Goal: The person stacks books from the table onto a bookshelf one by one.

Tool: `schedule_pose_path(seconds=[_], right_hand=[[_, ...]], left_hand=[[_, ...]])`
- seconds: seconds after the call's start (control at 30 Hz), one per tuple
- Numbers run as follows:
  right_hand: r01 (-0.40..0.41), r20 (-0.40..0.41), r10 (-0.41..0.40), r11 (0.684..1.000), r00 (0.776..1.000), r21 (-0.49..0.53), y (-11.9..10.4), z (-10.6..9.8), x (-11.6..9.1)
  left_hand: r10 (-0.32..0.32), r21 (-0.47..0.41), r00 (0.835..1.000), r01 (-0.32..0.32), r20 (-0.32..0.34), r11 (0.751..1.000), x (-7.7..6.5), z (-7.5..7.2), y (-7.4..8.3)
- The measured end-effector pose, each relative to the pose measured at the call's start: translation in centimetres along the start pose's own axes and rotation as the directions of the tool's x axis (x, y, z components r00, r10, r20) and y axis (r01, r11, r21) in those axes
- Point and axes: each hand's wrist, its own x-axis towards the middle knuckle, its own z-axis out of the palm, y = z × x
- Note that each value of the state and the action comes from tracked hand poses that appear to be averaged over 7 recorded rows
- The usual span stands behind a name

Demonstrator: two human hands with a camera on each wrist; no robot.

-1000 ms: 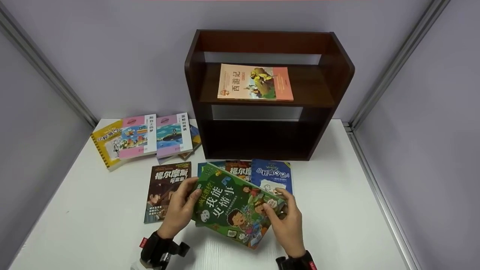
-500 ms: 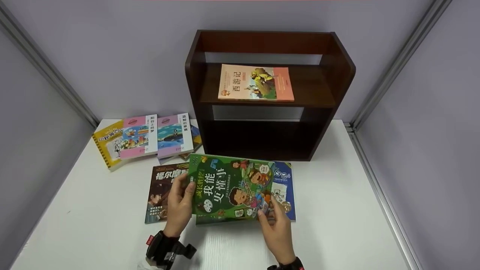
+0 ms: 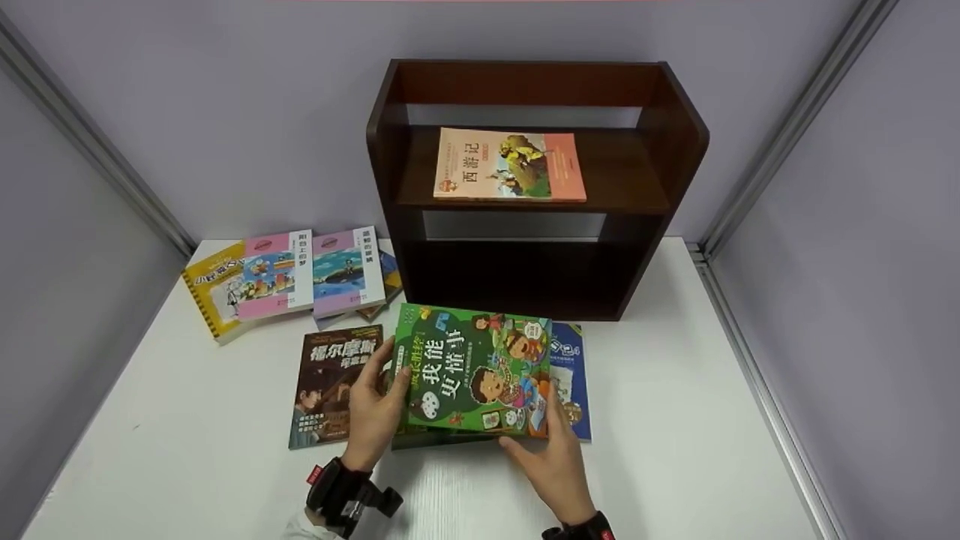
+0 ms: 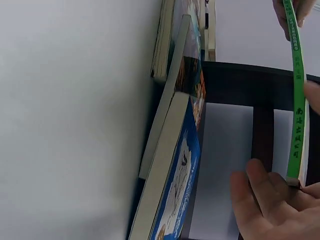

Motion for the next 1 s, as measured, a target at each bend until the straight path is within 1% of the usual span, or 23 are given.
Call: schedule_pose_path(seconds=[0.1, 0.17, 0.23, 0.3, 0.4, 0.5, 0.57, 0.67, 0.8, 0.87, 1.0], right_hand=[[0.005, 0.024, -0.005, 1.0, 1.0, -0.02, 0.5, -0.5, 0.7], [0.007, 0.028, -0.006, 0.999, 1.0, -0.036, 0.9, -0.9, 1.4], [0.011, 0.036, -0.009, 0.999, 0.999, -0.045, 1.4, -1.2, 2.1], [0.007, 0.053, -0.004, 0.999, 0.999, -0.053, 1.8, -1.7, 2.9], [0.005, 0.079, 0.002, 0.996, 0.997, -0.089, 2.1, -2.6, 4.1], [0.025, 0.097, -0.012, 0.991, 0.995, -0.131, 2.3, -3.7, 5.3], [0.047, 0.109, -0.03, 0.987, 0.994, -0.154, 2.5, -4.3, 6.1], [0.093, 0.132, -0.069, 0.979, 0.989, -0.179, 2.7, -5.1, 7.2], [0.137, 0.162, -0.103, 0.966, 0.981, -0.219, 3.2, -5.8, 8.9], [0.135, 0.172, -0.098, 0.966, 0.98, -0.22, 3.5, -6.1, 10.0], [0.104, 0.197, -0.058, 0.968, 0.979, -0.229, 3.8, -6.2, 12.2]], left_hand=[[-0.047, 0.029, 0.996, 0.044, 0.077, 0.999, 0.4, 0.3, -0.2], [-0.076, 0.047, 0.988, 0.07, 0.138, 0.996, 0.7, 0.5, -0.3], [-0.094, 0.069, 0.976, 0.082, 0.195, 0.994, 1.1, 0.7, -0.4], [-0.106, 0.093, 0.962, 0.085, 0.252, 0.992, 1.6, 0.8, -0.7], [-0.114, 0.174, 0.936, 0.057, 0.334, 0.983, 2.6, 1.1, -1.3], [-0.135, 0.264, 0.902, 0.024, 0.409, 0.964, 3.9, 1.4, -1.9], [-0.141, 0.308, 0.883, -0.005, 0.448, 0.951, 4.8, 1.7, -2.3], [-0.148, 0.36, 0.859, -0.044, 0.49, 0.932, 5.9, 2.0, -2.9], [-0.164, 0.416, 0.839, -0.08, 0.519, 0.906, 7.3, 2.7, -3.7], [-0.187, 0.445, 0.832, -0.078, 0.522, 0.892, 8.1, 3.1, -4.1], [-0.223, 0.494, 0.821, -0.082, 0.526, 0.866, 9.9, 3.7, -5.2]])
